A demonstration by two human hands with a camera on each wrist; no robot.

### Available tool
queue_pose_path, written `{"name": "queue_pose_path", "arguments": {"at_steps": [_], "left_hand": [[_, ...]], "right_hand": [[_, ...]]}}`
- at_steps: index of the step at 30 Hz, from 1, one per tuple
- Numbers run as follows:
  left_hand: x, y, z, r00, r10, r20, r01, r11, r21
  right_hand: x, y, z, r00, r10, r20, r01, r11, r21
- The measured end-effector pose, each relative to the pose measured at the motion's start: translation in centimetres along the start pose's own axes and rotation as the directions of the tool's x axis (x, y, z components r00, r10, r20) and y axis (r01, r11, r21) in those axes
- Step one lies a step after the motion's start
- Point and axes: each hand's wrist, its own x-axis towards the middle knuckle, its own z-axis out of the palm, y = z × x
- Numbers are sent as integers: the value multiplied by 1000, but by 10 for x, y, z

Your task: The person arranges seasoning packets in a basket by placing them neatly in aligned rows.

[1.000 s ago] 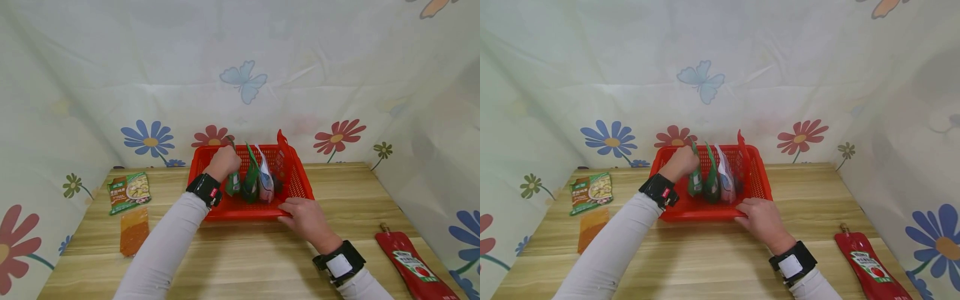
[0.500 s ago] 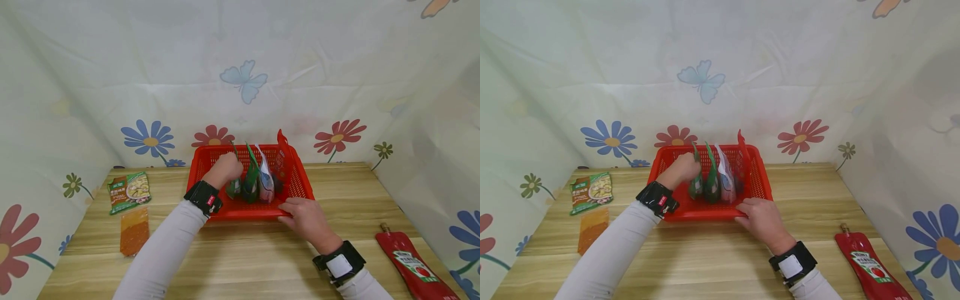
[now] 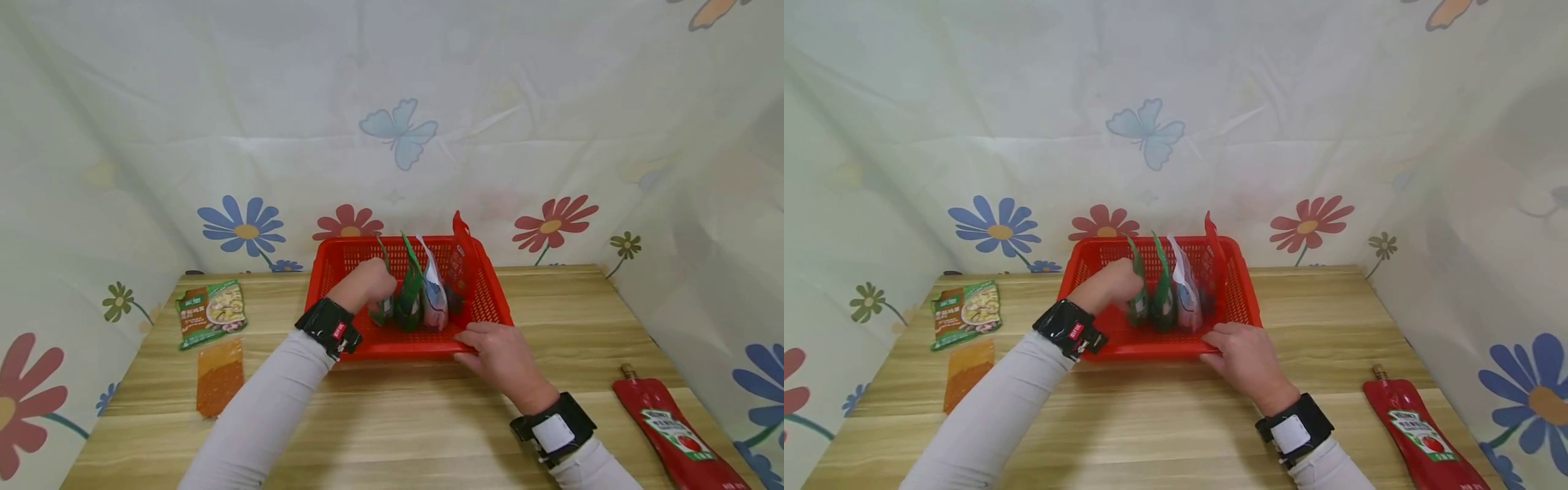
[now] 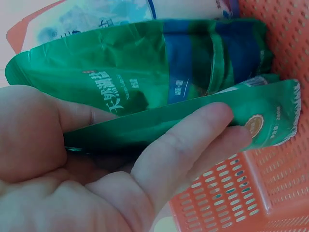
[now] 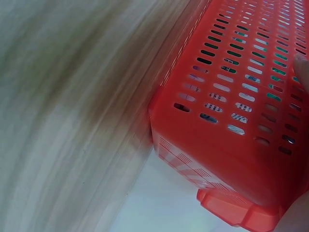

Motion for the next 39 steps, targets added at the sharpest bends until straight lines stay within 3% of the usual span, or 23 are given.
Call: {"name": "queue_pose_path", "arguments": {"at_steps": [7, 11, 18, 23, 27, 32, 34, 39], "left_hand": [[-12, -5, 1, 999, 29, 15, -29, 999, -27], [-24, -6, 2, 998, 69, 11, -69, 997, 29], [-55, -14, 2, 988, 126, -88, -107, 975, 194], [-77, -42, 9, 961, 191, -201, -124, 944, 306], [-84, -72, 25, 915, 321, -245, -208, 894, 396], [-92, -93, 40, 854, 480, -203, -313, 784, 537], [-94, -98, 44, 832, 522, -186, -327, 734, 595], [-92, -106, 51, 792, 579, -194, -315, 660, 682]], "right_hand": [[1, 0, 0, 1000, -2, 0, 2, 1000, 1], [0, 1, 0, 1000, 2, -2, -2, 1000, 4], [-1, 3, 1, 1000, 6, 4, -6, 1000, 9], [-1, 2, 2, 1000, 9, 9, -9, 1000, 8], [0, 1, 3, 1000, 12, 19, -12, 1000, 1], [-2, 1, 4, 999, 30, 26, -29, 999, -18], [-2, 1, 4, 999, 32, 24, -31, 999, -20], [-1, 1, 5, 999, 24, 27, -23, 999, -32]]}}
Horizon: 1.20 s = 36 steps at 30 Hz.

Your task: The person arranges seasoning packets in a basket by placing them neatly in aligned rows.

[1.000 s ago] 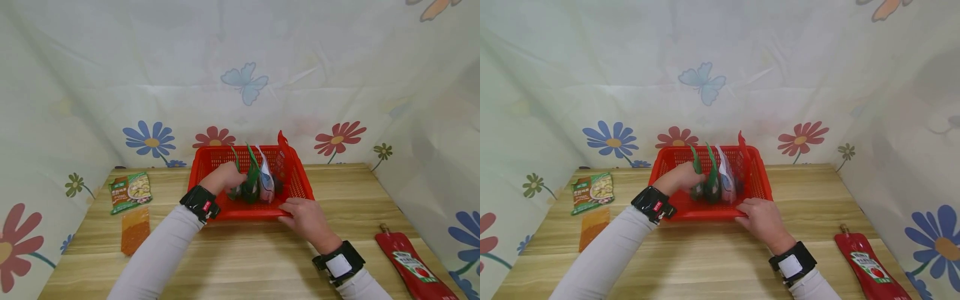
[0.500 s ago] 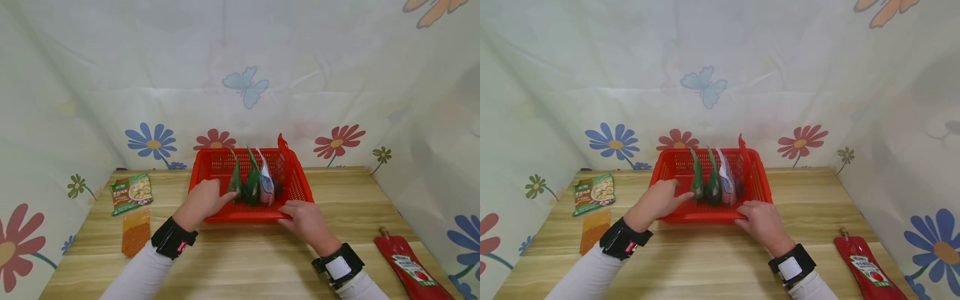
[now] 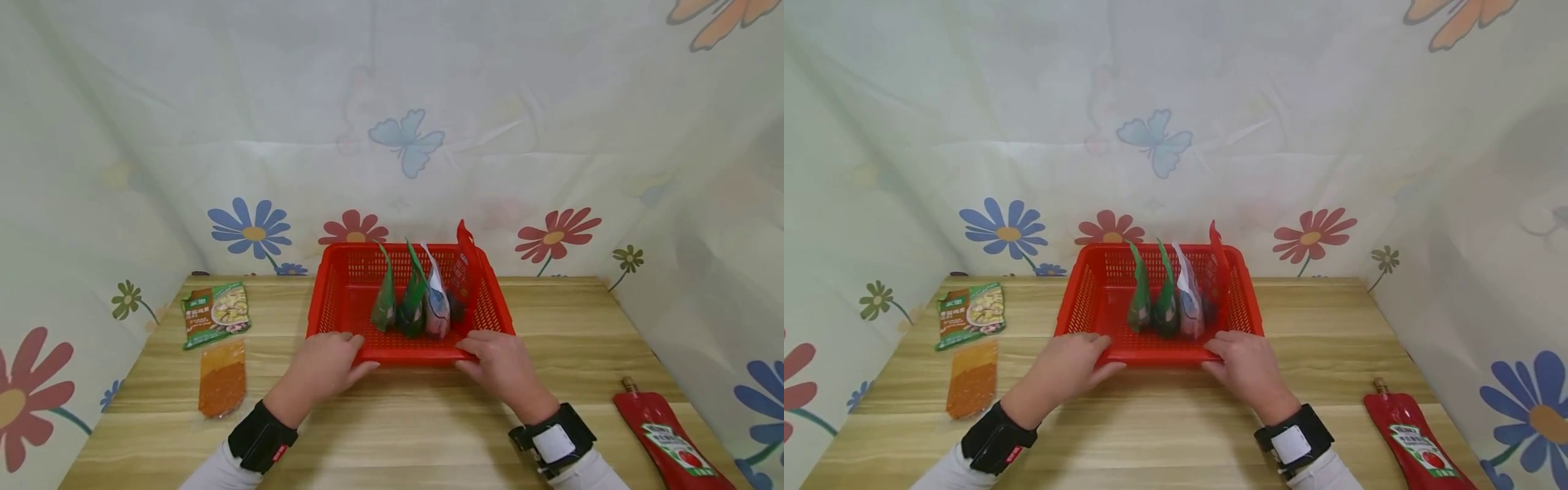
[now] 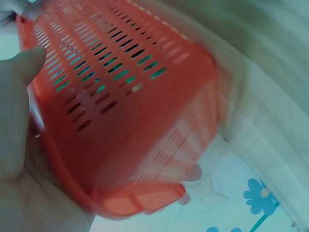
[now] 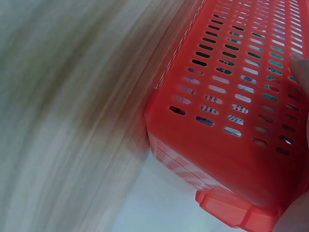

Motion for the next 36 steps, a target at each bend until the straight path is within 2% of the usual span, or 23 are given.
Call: {"name": "queue_pose_path", "arguments": {"at_steps": [4, 9, 15, 19, 23, 26, 29, 31, 34, 36], "left_hand": [[-2, -2, 11, 996, 39, -77, -31, 994, 104], [-3, -3, 22, 980, 95, -176, -61, 980, 188], [-1, -3, 26, 974, 98, -204, -58, 979, 193], [-1, -4, 28, 970, 113, -213, -70, 977, 201], [1, -3, 29, 971, 126, -203, -86, 977, 196], [2, -2, 31, 974, 125, -190, -87, 976, 197], [2, -1, 32, 973, 131, -191, -92, 975, 202], [2, -1, 33, 972, 133, -192, -94, 975, 202], [1, 0, 33, 971, 133, -200, -92, 975, 202], [1, 0, 34, 969, 132, -208, -89, 975, 204]], "right_hand": [[0, 0, 0, 1000, -1, 0, 1, 1000, 0], [-3, 0, 0, 1000, -11, -15, 11, 1000, -8], [-4, 0, -2, 1000, -9, -29, 8, 1000, -25], [-5, -1, -7, 1000, 1, -8, -2, 1000, -9], [-9, -1, -19, 995, 78, 56, -83, 993, 84], [-17, 0, -31, 977, 173, 124, -195, 959, 204], [-28, 3, -42, 966, 222, 133, -252, 924, 287], [-36, 8, -48, 969, 224, 101, -245, 921, 304], [-48, 16, -58, 967, 247, 65, -255, 928, 272], [-56, 22, -67, 943, 317, 105, -333, 915, 228]]}}
